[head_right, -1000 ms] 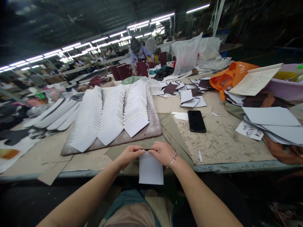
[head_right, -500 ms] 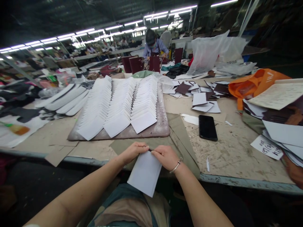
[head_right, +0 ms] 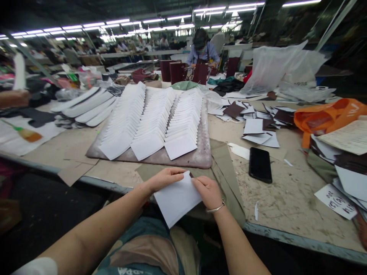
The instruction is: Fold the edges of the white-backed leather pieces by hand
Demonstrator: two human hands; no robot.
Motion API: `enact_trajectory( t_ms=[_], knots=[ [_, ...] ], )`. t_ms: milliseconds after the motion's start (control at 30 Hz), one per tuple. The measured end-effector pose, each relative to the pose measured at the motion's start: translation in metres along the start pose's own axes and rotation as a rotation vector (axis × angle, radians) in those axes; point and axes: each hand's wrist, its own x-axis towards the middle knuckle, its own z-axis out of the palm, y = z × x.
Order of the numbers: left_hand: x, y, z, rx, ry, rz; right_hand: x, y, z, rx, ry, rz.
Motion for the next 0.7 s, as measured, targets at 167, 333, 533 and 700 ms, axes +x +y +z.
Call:
enact_trajectory(
  t_ms=[167, 333, 533, 700],
  knots=[
    [-0.015, -0.015, -0.028, 0.166, 0.087, 0.058, 0.003, 0.016, -0.007, -0.166, 0.109, 0.165],
    [-0.016, -0.038, -0.027, 0.645, 0.304, 0.132, 0.001, 0.013, -0.016, -0.557, -0.004, 0.160],
    [-0.006, -0.046, -0.011, 0.984, 0.302, 0.283, 0.008, 0.009, -0.012, -0.618, -0.034, -0.279],
    [-0.001, -0.048, -0.013, 1.017, 0.255, 0.349, 0.016, 0.016, 0.010, -0.576, -0.256, -0.313]
  ],
)
